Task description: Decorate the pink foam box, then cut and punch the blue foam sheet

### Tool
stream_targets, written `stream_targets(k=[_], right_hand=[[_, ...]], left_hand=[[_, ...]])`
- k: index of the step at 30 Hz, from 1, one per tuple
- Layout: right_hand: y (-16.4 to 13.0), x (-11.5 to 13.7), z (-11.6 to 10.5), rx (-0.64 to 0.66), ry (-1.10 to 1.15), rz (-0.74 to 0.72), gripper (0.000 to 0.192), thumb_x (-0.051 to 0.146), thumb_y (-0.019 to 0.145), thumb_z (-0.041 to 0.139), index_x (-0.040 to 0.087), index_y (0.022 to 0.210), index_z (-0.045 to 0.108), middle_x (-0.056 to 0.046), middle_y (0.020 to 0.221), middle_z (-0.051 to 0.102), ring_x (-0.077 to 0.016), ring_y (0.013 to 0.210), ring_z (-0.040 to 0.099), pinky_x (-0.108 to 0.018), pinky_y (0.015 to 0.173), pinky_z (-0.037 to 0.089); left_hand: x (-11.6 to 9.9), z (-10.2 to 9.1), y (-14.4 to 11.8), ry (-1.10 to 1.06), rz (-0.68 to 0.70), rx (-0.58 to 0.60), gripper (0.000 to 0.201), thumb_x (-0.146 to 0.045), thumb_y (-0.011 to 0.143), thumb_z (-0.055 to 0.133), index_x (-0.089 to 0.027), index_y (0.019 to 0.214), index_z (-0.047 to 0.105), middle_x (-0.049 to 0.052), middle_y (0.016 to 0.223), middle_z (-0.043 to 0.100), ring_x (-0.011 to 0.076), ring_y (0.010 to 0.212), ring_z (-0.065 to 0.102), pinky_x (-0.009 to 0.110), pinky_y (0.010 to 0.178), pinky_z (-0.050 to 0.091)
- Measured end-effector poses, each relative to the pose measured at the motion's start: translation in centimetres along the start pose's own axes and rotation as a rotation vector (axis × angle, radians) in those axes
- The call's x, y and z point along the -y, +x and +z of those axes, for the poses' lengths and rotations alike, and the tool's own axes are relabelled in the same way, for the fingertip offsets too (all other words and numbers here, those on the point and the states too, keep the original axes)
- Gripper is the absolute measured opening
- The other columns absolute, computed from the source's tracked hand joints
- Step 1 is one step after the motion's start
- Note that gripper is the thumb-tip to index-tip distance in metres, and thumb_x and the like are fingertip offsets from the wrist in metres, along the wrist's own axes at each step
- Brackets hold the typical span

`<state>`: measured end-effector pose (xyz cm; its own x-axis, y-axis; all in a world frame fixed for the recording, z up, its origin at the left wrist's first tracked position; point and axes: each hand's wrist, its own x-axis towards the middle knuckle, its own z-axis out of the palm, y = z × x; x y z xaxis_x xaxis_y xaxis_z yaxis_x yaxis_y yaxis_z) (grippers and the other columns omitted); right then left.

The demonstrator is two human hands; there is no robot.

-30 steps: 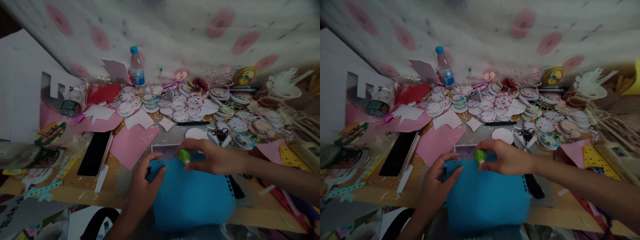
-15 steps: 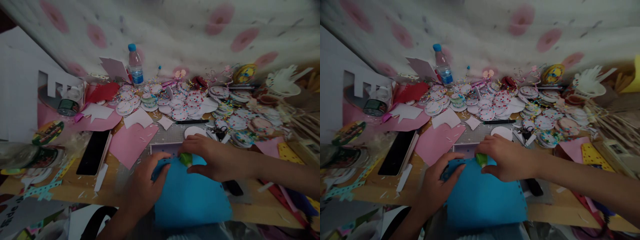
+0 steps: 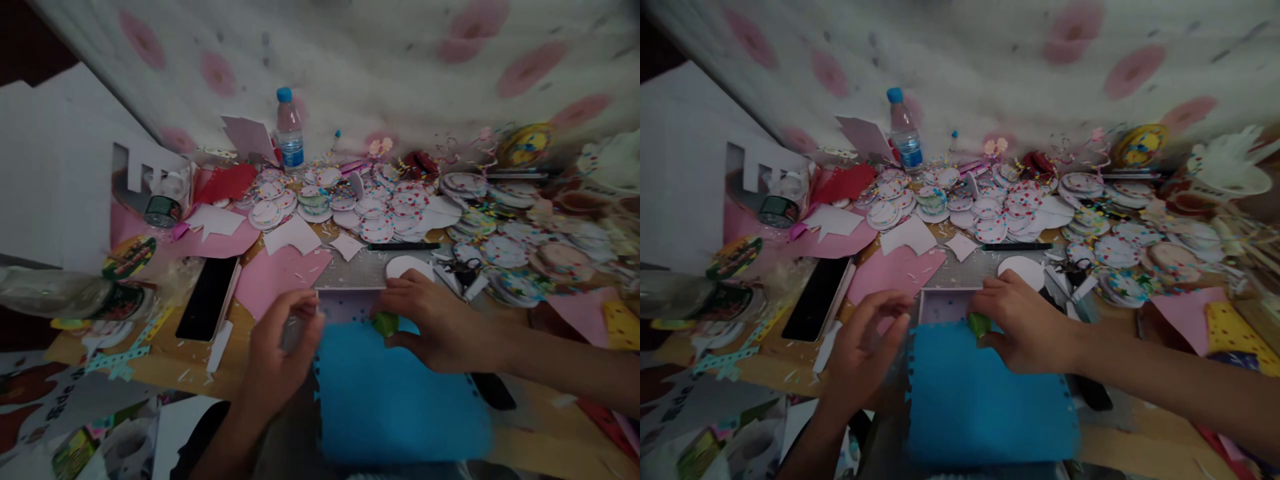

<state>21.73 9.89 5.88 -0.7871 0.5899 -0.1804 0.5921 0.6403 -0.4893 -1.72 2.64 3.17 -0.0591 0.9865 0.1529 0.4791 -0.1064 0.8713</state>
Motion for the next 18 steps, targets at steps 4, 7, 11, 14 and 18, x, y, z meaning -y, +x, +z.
stream_targets(k=[4,7,11,14,18], right_hand=[[0.5,-0.6,1.3,0.048,0.011,0.021,0.016,0.018,0.074,0.061,0.017,0.089,0.064,-0.007,0.083,0.065,-0.0259,0.083,0.058,-0.040,0.075,0.031],[0.8,-0.8,2.0,0.066,0.039,0.036,0.019,0.017,0.072,0.062,0.016,0.091,0.064,-0.008,0.086,0.066,-0.0274,0.085,0.059,-0.041,0.077,0.031],[0.9,-0.8,2.5,0.068,0.049,0.054,0.015,0.016,0.072,0.062,0.014,0.087,0.063,-0.009,0.086,0.066,-0.0272,0.084,0.059,-0.042,0.079,0.032],[0.8,-0.9,2.6,0.082,0.067,0.055,0.016,0.018,0.073,0.062,0.015,0.088,0.063,-0.008,0.086,0.066,-0.0274,0.086,0.061,-0.043,0.083,0.032],[0.6,-1.0,2.4,0.080,0.061,0.055,0.015,0.017,0.074,0.063,0.018,0.089,0.062,-0.006,0.083,0.066,-0.0249,0.082,0.061,-0.043,0.084,0.032]], left_hand=[[4.0,-4.3,1.5,0.490,-0.026,-0.335,0.032,-0.034,0.083,0.059,-0.018,0.111,0.057,0.009,0.106,0.062,0.0251,0.100,0.059,0.041,0.093,0.046],[7.0,-7.3,2.9,0.818,-0.138,-0.367,0.060,-0.046,0.075,0.065,-0.012,0.123,0.050,0.018,0.118,0.057,0.0369,0.117,0.049,0.053,0.100,0.037],[9.7,-8.7,4.2,0.903,-0.306,-0.306,0.088,-0.059,0.064,0.069,-0.003,0.127,0.046,0.024,0.116,0.057,0.0436,0.115,0.050,0.055,0.097,0.039],[10.6,-8.6,4.5,0.877,-0.316,-0.288,0.083,-0.060,0.068,0.064,-0.006,0.128,0.046,0.022,0.113,0.060,0.0411,0.109,0.056,0.052,0.091,0.045],[10.7,-8.4,4.5,0.930,-0.331,-0.314,0.081,-0.061,0.070,0.062,-0.006,0.127,0.047,0.023,0.114,0.061,0.0416,0.108,0.057,0.050,0.088,0.047]])
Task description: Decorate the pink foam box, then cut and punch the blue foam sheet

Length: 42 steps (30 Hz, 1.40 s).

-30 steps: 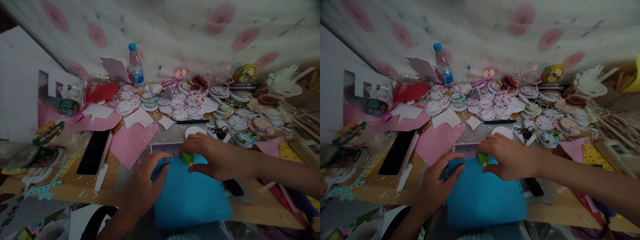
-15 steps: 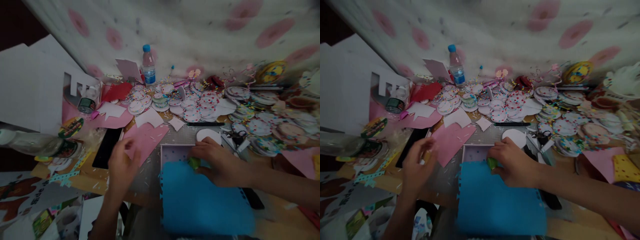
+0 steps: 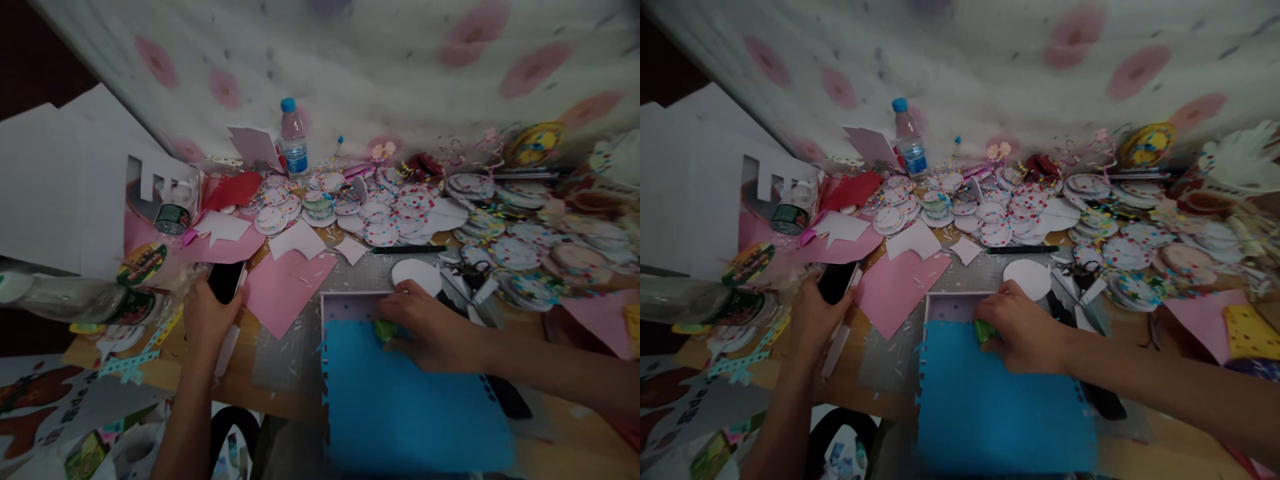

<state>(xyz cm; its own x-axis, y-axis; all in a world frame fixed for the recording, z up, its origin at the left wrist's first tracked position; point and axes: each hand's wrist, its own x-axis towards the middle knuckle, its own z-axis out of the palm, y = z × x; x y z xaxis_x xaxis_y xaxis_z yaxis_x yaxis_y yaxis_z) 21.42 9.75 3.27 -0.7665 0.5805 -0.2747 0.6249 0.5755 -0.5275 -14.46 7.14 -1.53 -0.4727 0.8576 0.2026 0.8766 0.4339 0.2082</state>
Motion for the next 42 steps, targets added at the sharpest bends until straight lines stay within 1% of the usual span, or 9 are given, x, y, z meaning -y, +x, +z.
stream_targets(k=[9,20,24,28,30,33,35,37,42], right_hand=[[0.2,-0.1,-0.1,-0.037,-0.042,-0.024,0.010,0.021,0.075,0.063,0.019,0.084,0.061,-0.006,0.082,0.066,-0.0259,0.082,0.062,-0.048,0.092,0.031],[0.2,-0.6,-0.6,-0.069,-0.020,-0.002,0.021,0.021,0.075,0.067,0.017,0.096,0.064,-0.006,0.087,0.069,-0.0259,0.088,0.063,-0.048,0.094,0.030],[0.1,-0.6,-1.1,-0.075,-0.006,0.009,0.019,0.022,0.076,0.066,0.016,0.094,0.063,-0.005,0.086,0.068,-0.0253,0.089,0.062,-0.047,0.093,0.030],[-0.3,-0.7,-1.7,-0.109,0.007,0.005,0.018,0.022,0.076,0.067,0.017,0.093,0.063,-0.005,0.085,0.067,-0.0242,0.088,0.061,-0.044,0.091,0.031],[-0.7,-0.5,-2.0,-0.132,0.023,0.006,0.017,0.023,0.077,0.067,0.017,0.092,0.063,-0.005,0.085,0.066,-0.0233,0.086,0.060,-0.043,0.089,0.032],[-1.2,0.2,-2.5,-0.156,0.032,-0.005,0.019,0.025,0.078,0.068,0.017,0.095,0.062,-0.005,0.086,0.065,-0.0236,0.087,0.058,-0.042,0.087,0.032],[-1.5,0.8,-2.8,-0.157,0.032,-0.024,0.024,0.027,0.078,0.069,0.017,0.098,0.061,-0.006,0.088,0.064,-0.0242,0.090,0.057,-0.042,0.086,0.033],[-1.8,1.1,-3.1,-0.132,0.034,-0.039,0.026,0.029,0.079,0.069,0.017,0.100,0.061,-0.007,0.091,0.063,-0.0244,0.092,0.055,-0.041,0.085,0.034],[-2.1,1.0,-3.6,-0.011,0.056,-0.015,0.026,0.030,0.080,0.067,0.015,0.101,0.059,-0.009,0.093,0.061,-0.0247,0.094,0.051,-0.038,0.083,0.039]], left_hand=[[-1.5,-1.3,0.4,0.072,-0.173,0.083,0.087,-0.064,0.068,0.061,-0.008,0.132,0.040,0.024,0.108,0.065,0.0429,0.097,0.063,0.050,0.075,0.051],[-1.6,-1.0,0.7,0.074,-0.167,0.107,0.090,-0.061,0.070,0.060,-0.002,0.134,0.038,0.028,0.105,0.065,0.0456,0.095,0.063,0.051,0.075,0.051],[-2.2,-2.4,-0.3,-0.005,-0.048,-0.010,0.085,-0.056,0.070,0.064,-0.001,0.132,0.043,0.028,0.114,0.061,0.0446,0.107,0.058,0.053,0.087,0.047],[-5.0,-4.7,-4.2,-0.325,0.118,-0.175,0.049,-0.045,0.082,0.057,-0.017,0.122,0.054,0.013,0.116,0.061,0.0306,0.111,0.057,0.044,0.099,0.043],[-7.2,-5.1,-6.7,-0.548,0.185,-0.058,0.041,-0.041,0.080,0.060,-0.020,0.115,0.058,0.009,0.112,0.062,0.0262,0.105,0.060,0.040,0.095,0.046],[-10.3,-4.6,-9.6,-0.871,0.209,0.420,0.039,-0.040,0.082,0.060,-0.024,0.117,0.056,0.006,0.117,0.064,0.0218,0.104,0.062,0.032,0.087,0.051],[-11.7,-3.9,-10.7,-0.876,0.196,0.624,0.035,-0.044,0.084,0.058,-0.025,0.113,0.061,0.005,0.110,0.068,0.0217,0.097,0.065,0.030,0.078,0.053],[-12.3,-3.4,-11.1,-0.822,0.212,0.703,0.031,-0.047,0.087,0.053,-0.025,0.106,0.066,0.004,0.097,0.071,0.0215,0.086,0.067,0.030,0.071,0.052],[-12.0,-2.7,-10.9,-0.795,0.279,0.689,0.033,-0.047,0.091,0.046,-0.025,0.100,0.069,0.001,0.078,0.071,0.0186,0.069,0.064,0.025,0.057,0.047]])
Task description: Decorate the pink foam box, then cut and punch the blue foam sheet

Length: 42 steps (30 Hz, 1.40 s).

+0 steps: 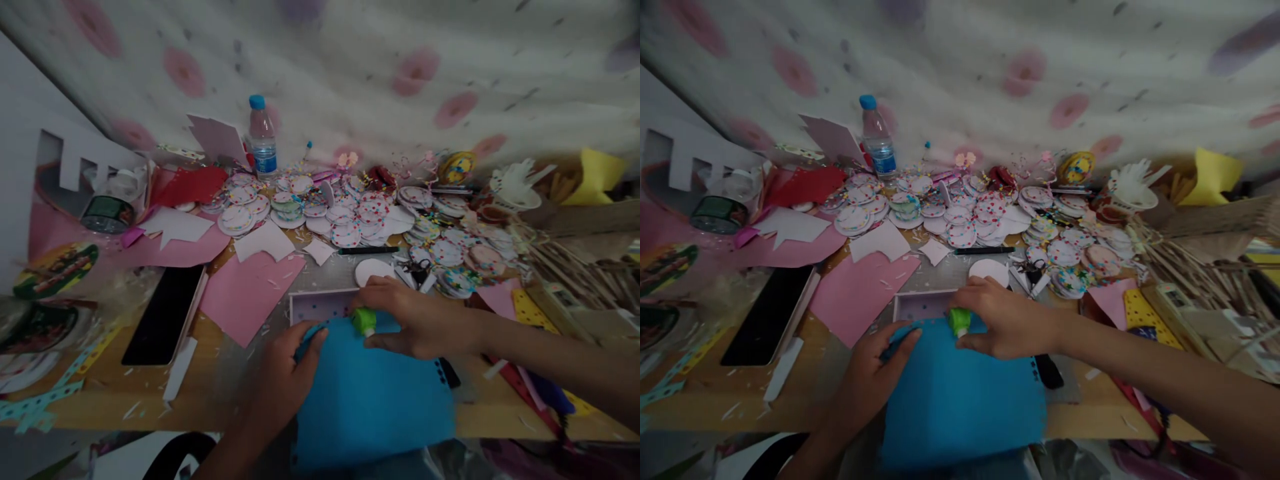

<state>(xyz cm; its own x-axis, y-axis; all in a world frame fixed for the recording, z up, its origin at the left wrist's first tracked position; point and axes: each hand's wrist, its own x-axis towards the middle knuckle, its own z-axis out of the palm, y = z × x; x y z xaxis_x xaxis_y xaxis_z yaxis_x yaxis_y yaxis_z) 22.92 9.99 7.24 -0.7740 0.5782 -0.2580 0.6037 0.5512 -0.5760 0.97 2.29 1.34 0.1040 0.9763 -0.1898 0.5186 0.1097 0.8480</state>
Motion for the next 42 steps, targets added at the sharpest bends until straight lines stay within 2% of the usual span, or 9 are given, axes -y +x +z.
stream_targets(k=[6,12,16,20,24,32,38,40,42], right_hand=[[0.7,-0.1,0.5,0.056,0.100,0.036,0.035,0.034,0.077,0.072,0.014,0.103,0.060,-0.007,0.095,0.062,-0.0207,0.092,0.056,-0.030,0.080,0.043],[2.0,0.1,0.9,0.031,0.092,0.093,0.037,0.031,0.071,0.077,0.016,0.102,0.063,-0.004,0.090,0.064,-0.0182,0.083,0.059,-0.027,0.072,0.044],[2.4,0.2,1.1,0.052,0.099,0.075,0.027,0.030,0.068,0.079,0.016,0.087,0.065,-0.003,0.084,0.064,-0.0166,0.077,0.058,-0.024,0.065,0.042],[2.4,0.4,1.4,0.021,0.018,0.041,0.022,0.030,0.071,0.077,0.016,0.081,0.063,-0.002,0.077,0.064,-0.0181,0.078,0.056,-0.028,0.071,0.039],[2.6,0.5,1.9,0.000,-0.065,0.040,0.021,0.030,0.073,0.076,0.017,0.083,0.063,-0.002,0.079,0.066,-0.0214,0.084,0.056,-0.032,0.075,0.033],[3.1,0.2,2.7,-0.017,-0.081,0.034,0.021,0.029,0.072,0.075,0.014,0.080,0.062,-0.005,0.080,0.066,-0.0217,0.082,0.060,-0.032,0.073,0.032],[2.8,0.3,2.5,-0.007,-0.059,0.023,0.023,0.027,0.071,0.076,0.015,0.085,0.063,-0.005,0.084,0.067,-0.0219,0.085,0.062,-0.033,0.076,0.031],[2.7,0.4,2.4,0.009,-0.067,0.029,0.023,0.027,0.071,0.075,0.015,0.086,0.063,-0.005,0.086,0.068,-0.0219,0.086,0.062,-0.033,0.076,0.030],[2.6,0.7,2.5,0.013,-0.081,0.032,0.021,0.024,0.071,0.074,0.015,0.086,0.063,-0.005,0.087,0.068,-0.0220,0.087,0.062,-0.033,0.075,0.030]], left_hand=[[0.6,-0.3,-0.2,-0.031,0.013,-0.012,0.032,-0.047,0.092,0.046,-0.024,0.095,0.069,0.001,0.075,0.070,0.0181,0.067,0.064,0.025,0.055,0.046],[0.7,-0.5,-0.5,-0.032,-0.018,0.018,0.035,-0.049,0.093,0.043,-0.024,0.101,0.066,0.002,0.074,0.068,0.0177,0.058,0.061,0.026,0.048,0.043],[1.0,-0.5,-0.4,-0.027,0.007,0.033,0.034,-0.048,0.094,0.042,-0.026,0.103,0.066,0.003,0.085,0.071,0.0191,0.070,0.065,0.027,0.058,0.048],[1.4,-0.4,-0.6,-0.024,0.013,0.034,0.034,-0.048,0.094,0.043,-0.027,0.108,0.065,0.004,0.099,0.071,0.0214,0.086,0.067,0.028,0.064,0.051],[1.3,-0.4,-0.7,-0.017,0.017,0.055,0.035,-0.047,0.094,0.041,-0.026,0.111,0.064,0.005,0.096,0.071,0.0216,0.083,0.067,0.028,0.062,0.051],[1.3,-0.2,-0.7,0.006,0.055,0.066,0.034,-0.045,0.095,0.040,-0.026,0.111,0.063,0.006,0.102,0.070,0.0245,0.095,0.066,0.036,0.083,0.053],[1.2,-0.8,-0.4,0.011,0.016,0.066,0.031,-0.046,0.093,0.044,-0.028,0.107,0.065,0.004,0.105,0.071,0.0233,0.096,0.066,0.033,0.076,0.054],[0.6,-1.5,0.1,0.022,0.052,0.049,0.027,-0.044,0.090,0.049,-0.028,0.107,0.064,0.003,0.108,0.070,0.0221,0.099,0.066,0.033,0.082,0.053],[-0.4,-2.1,0.9,0.110,0.138,0.023,0.035,-0.046,0.084,0.059,-0.027,0.114,0.061,0.004,0.116,0.067,0.0241,0.108,0.062,0.037,0.091,0.050]])
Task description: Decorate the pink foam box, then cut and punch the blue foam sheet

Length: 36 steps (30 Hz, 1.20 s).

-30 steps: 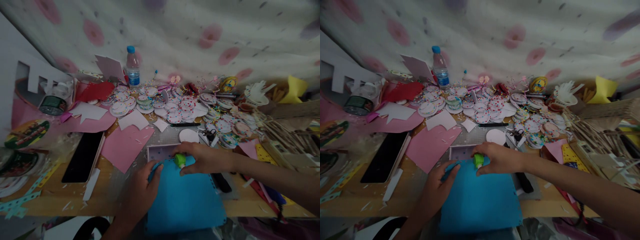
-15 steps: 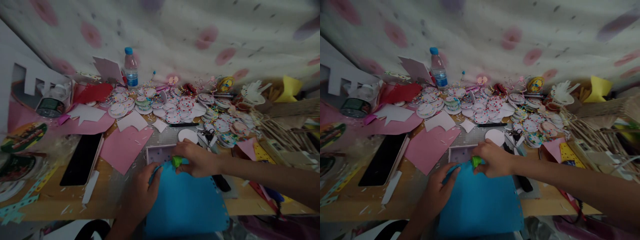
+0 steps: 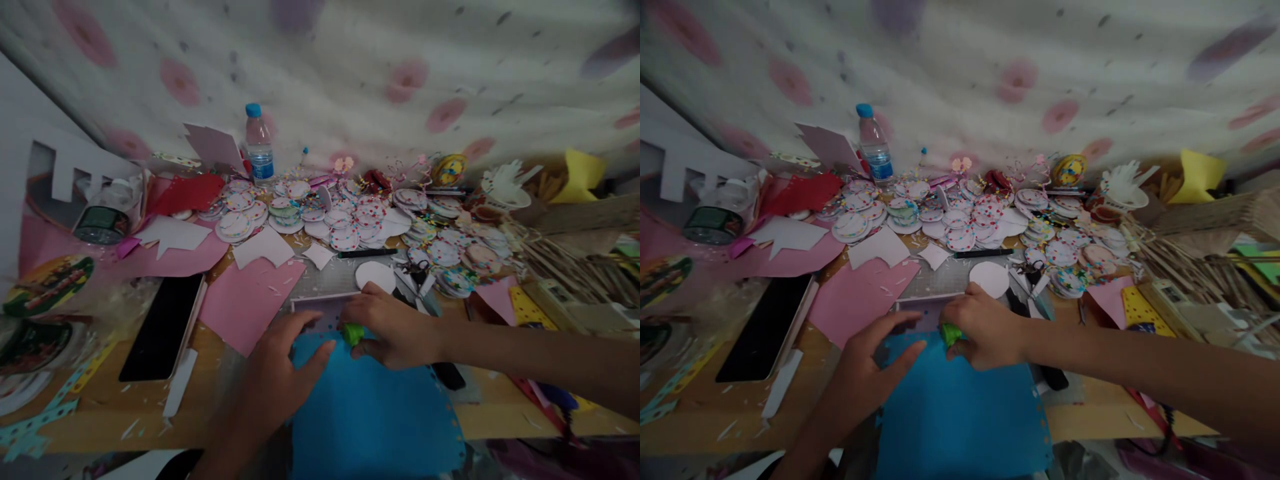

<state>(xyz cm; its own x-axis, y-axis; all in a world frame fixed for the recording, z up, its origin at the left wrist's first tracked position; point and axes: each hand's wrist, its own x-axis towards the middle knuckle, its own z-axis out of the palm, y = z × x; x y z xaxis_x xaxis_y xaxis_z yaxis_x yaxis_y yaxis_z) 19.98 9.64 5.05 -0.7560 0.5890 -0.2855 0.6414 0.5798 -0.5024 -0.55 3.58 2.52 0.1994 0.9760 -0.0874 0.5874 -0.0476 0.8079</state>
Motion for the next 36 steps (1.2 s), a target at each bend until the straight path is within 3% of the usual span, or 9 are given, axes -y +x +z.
stream_targets(k=[2,5,8,12,19,22,27,32,36], right_hand=[[0.0,0.3,0.1,-0.005,-0.015,-0.013,0.020,0.022,0.070,0.073,0.015,0.085,0.062,-0.006,0.088,0.068,-0.0226,0.087,0.062,-0.033,0.074,0.029],[0.0,0.6,0.0,-0.023,-0.034,-0.028,0.019,0.022,0.069,0.071,0.015,0.084,0.061,-0.007,0.090,0.068,-0.0241,0.088,0.062,-0.033,0.073,0.029],[-0.1,0.6,-0.1,-0.056,-0.040,-0.024,0.016,0.020,0.071,0.067,0.015,0.083,0.060,-0.008,0.090,0.068,-0.0237,0.087,0.062,-0.033,0.072,0.029],[-0.2,0.1,0.1,-0.108,-0.023,-0.038,0.013,0.014,0.069,0.062,0.016,0.081,0.057,-0.006,0.086,0.067,-0.0222,0.084,0.061,-0.032,0.072,0.030],[0.2,-0.4,0.7,-0.124,0.057,-0.046,0.017,0.010,0.067,0.061,0.015,0.084,0.057,-0.004,0.082,0.066,-0.0199,0.078,0.062,-0.033,0.076,0.032],[0.3,-0.4,0.8,-0.115,0.087,-0.047,0.017,0.010,0.069,0.062,0.015,0.085,0.058,-0.004,0.082,0.066,-0.0197,0.079,0.062,-0.033,0.078,0.034],[-0.2,-0.6,0.7,-0.056,0.146,-0.022,0.021,0.022,0.073,0.069,0.015,0.092,0.062,-0.005,0.087,0.067,-0.0214,0.084,0.062,-0.036,0.083,0.037],[-0.9,-1.0,0.2,-0.050,0.446,0.080,0.028,0.034,0.079,0.064,0.014,0.098,0.062,-0.005,0.084,0.065,-0.0180,0.075,0.058,-0.028,0.066,0.044],[-1.1,-1.4,-0.3,-0.081,0.734,0.139,0.040,0.051,0.082,0.056,0.013,0.095,0.061,-0.006,0.085,0.065,-0.0180,0.077,0.060,-0.028,0.067,0.047]], left_hand=[[-0.9,-0.4,1.1,0.146,0.111,0.034,0.058,-0.052,0.073,0.070,-0.024,0.122,0.056,0.008,0.122,0.064,0.0293,0.114,0.058,0.043,0.096,0.046],[-2.2,-0.3,2.7,0.299,0.228,0.206,0.077,-0.058,0.059,0.078,-0.022,0.123,0.055,0.013,0.120,0.064,0.0355,0.110,0.058,0.048,0.093,0.046],[-3.0,0.3,3.7,0.328,0.215,0.305,0.069,-0.050,0.063,0.079,-0.019,0.120,0.057,0.014,0.111,0.068,0.0356,0.102,0.063,0.047,0.085,0.049],[-2.9,0.9,4.1,0.284,0.198,0.279,0.054,-0.040,0.069,0.076,-0.017,0.115,0.059,0.013,0.105,0.070,0.0332,0.098,0.064,0.044,0.084,0.050],[-2.3,1.0,3.9,0.229,0.246,0.224,0.049,-0.032,0.070,0.076,-0.017,0.114,0.061,0.010,0.104,0.070,0.0297,0.097,0.065,0.039,0.085,0.049],[-2.1,0.8,4.0,0.226,0.217,0.233,0.046,-0.037,0.069,0.077,-0.019,0.109,0.063,0.008,0.102,0.072,0.0292,0.095,0.066,0.038,0.081,0.050],[-1.4,-0.2,3.9,0.189,0.132,0.333,0.058,-0.051,0.063,0.077,-0.027,0.114,0.063,0.004,0.099,0.073,0.0280,0.090,0.068,0.036,0.075,0.051],[-0.5,-1.4,3.2,0.026,0.048,0.360,0.035,-0.029,0.076,0.068,-0.027,0.111,0.067,0.002,0.109,0.072,0.0258,0.101,0.066,0.036,0.086,0.050],[-0.3,-1.6,2.8,-0.062,0.006,0.391,0.030,-0.026,0.074,0.070,-0.025,0.104,0.070,0.001,0.107,0.073,0.0239,0.101,0.066,0.033,0.088,0.050]])
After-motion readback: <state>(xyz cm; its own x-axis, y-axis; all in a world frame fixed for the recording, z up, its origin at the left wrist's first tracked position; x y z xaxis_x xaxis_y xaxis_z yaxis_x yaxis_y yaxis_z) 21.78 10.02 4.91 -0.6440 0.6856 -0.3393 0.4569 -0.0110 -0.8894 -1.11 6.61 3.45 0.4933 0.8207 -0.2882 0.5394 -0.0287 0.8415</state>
